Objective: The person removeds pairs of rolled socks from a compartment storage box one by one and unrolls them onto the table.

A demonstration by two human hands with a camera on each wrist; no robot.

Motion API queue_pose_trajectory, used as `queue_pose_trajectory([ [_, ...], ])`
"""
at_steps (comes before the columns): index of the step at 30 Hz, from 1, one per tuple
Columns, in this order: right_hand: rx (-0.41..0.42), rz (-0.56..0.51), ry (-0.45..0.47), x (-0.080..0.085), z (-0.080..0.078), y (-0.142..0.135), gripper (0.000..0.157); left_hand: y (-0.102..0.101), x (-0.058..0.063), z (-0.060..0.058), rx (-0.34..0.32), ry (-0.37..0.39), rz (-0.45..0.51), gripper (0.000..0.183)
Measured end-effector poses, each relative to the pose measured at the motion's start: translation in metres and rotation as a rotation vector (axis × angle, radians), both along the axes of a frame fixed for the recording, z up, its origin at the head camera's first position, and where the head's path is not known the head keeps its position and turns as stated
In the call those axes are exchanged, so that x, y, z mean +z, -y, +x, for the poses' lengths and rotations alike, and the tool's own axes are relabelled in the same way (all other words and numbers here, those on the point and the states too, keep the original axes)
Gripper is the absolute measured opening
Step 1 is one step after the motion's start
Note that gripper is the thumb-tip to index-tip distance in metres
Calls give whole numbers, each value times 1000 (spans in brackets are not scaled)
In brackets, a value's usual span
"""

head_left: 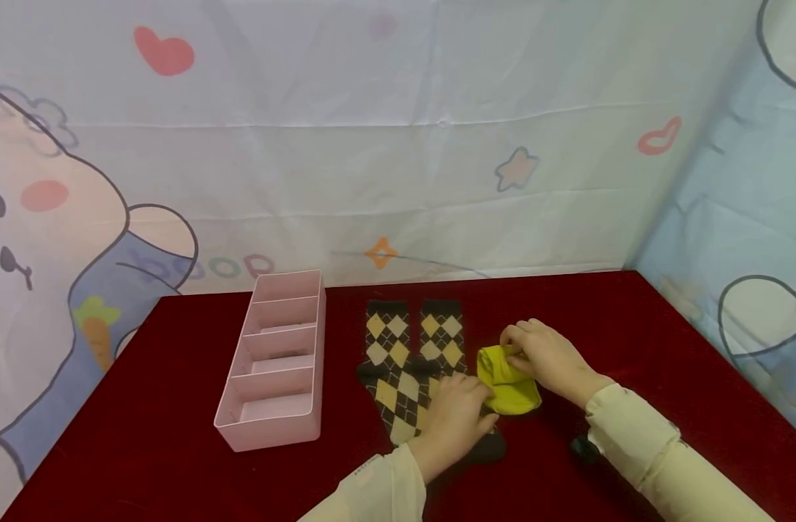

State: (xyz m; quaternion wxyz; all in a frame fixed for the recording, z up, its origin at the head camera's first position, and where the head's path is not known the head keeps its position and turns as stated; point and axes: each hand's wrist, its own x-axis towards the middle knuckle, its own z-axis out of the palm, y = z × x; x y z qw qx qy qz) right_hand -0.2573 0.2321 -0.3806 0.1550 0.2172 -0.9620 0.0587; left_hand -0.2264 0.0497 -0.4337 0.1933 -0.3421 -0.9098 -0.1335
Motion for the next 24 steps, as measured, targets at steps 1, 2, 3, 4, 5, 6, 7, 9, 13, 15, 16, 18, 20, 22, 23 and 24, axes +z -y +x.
queue_pose_trajectory([
  [1,-3,-12,4,0,0,-1,17,0,0,0,-1,-9,4,24],
  [2,-4,-17,4,-1,0,-1,16,0,0,0,-2,-17,9,23],
  [3,-8,-22,6,-1,-1,-2,14,-1,0,0,-3,-23,13,21],
  [4,-6,-21,3,-2,-1,-3,12,-1,1,0,-2,-28,15,20],
  [5,-4,-18,-1,-3,-1,-3,9,-1,1,0,-3,-30,15,19],
  [6,-4,-9,-3,-3,-1,-4,7,-1,1,0,-4,-30,15,18],
  [7,-2,-3,-6,-4,-1,-5,4,-1,1,0,-3,-27,15,17],
  [9,2,3,-8,-6,-1,-6,4,-1,1,1,-1,-18,9,17],
  [13,23,3,-9,-10,-2,-7,9,0,2,2,3,-12,1,17],
  [15,36,14,-11,-11,-3,-8,12,1,2,1,3,-24,3,16],
  [16,42,24,-12,-11,-3,-9,14,1,2,1,2,-28,6,15],
  [18,50,48,-9,-10,-3,-10,20,1,1,0,-3,-39,13,14],
  [20,59,66,-7,-10,-3,-11,26,1,1,0,-5,-45,11,13],
  [22,63,77,-8,-10,-2,-10,32,1,1,0,-6,-48,4,12],
  [23,64,80,-9,-10,-2,-10,33,1,1,0,-7,-50,2,12],
  [24,65,84,-12,-11,-3,-9,35,1,1,-1,-7,-52,0,11],
])
